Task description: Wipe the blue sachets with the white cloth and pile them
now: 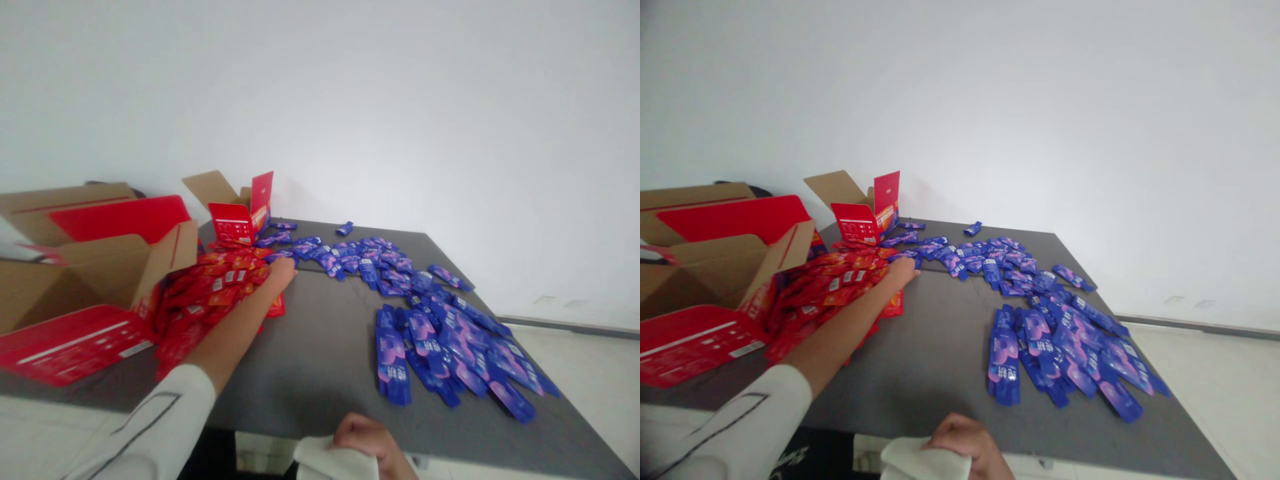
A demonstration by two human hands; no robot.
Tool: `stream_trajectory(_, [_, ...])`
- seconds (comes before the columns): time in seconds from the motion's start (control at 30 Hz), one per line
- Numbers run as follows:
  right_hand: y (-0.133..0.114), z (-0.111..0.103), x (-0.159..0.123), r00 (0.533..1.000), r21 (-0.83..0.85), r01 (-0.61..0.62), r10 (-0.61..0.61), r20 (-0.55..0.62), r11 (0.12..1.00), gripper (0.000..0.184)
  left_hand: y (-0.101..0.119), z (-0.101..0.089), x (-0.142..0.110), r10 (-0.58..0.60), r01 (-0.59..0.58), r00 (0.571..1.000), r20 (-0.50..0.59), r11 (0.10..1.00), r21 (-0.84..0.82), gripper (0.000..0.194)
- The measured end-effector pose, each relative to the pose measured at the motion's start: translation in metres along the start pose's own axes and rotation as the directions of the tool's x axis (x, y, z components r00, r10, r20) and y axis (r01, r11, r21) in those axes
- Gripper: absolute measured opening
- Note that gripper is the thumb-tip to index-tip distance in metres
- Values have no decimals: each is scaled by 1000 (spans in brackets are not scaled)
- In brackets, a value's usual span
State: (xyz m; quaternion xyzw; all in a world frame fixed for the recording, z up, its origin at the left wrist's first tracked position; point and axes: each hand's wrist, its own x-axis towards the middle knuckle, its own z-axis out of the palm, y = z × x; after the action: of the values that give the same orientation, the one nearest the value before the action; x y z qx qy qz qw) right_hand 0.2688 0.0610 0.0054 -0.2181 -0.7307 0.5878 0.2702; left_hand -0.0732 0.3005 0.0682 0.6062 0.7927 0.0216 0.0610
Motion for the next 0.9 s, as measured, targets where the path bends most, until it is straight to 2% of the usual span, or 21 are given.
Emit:
stream_trajectory(0.13, [-15, 0, 2, 999, 16, -32, 32, 3, 999, 41, 7, -3, -5, -59, 59, 998, -15, 997, 45, 38])
stream_trajectory(0.23, [-25, 0, 3, 997, 19, -81, 81, -16, 997, 41, 11, -10, -15, -49, 51, 998, -50, 998, 48, 38])
stream_trajectory(0.33, [-23, -2, 3, 997, 15, -74, 75, -15, 997, 42, 15, -21, -32, -8, 11, 996, -90, 1000, 25, 35])
stream_trajectory(0.43, [-13, -4, 2, 994, 20, -102, 101, 44, 995, 45, 22, -32, -58, 59, -63, 990, -130, 998, -26, 28])
stream_trajectory(0.57, [-10, -6, 0, 992, 22, -115, 114, 51, 993, 46, 30, -37, -115, 192, -209, 973, -126, 968, -139, 26])
stream_trajectory(0.67, [-15, -6, -2, 995, 26, -94, 93, 23, 995, 42, 30, -25, -165, 317, -314, 948, -40, 901, -299, 29])
stream_trajectory(0.77, [-20, -5, -3, 995, 26, -101, 101, 19, 995, 32, 23, -4, -204, 412, -309, 907, 84, 789, -532, 27])
stream_trajectory(0.8, [-21, -5, -3, 995, 26, -98, 97, 18, 995, 29, 19, 4, -213, 410, -285, 905, 113, 783, -553, 25])
stream_trajectory(0.9, [-23, -5, -2, 998, 39, -56, 56, 2, 998, 29, 10, 25, -227, 340, -232, 929, 149, 845, -482, 17])
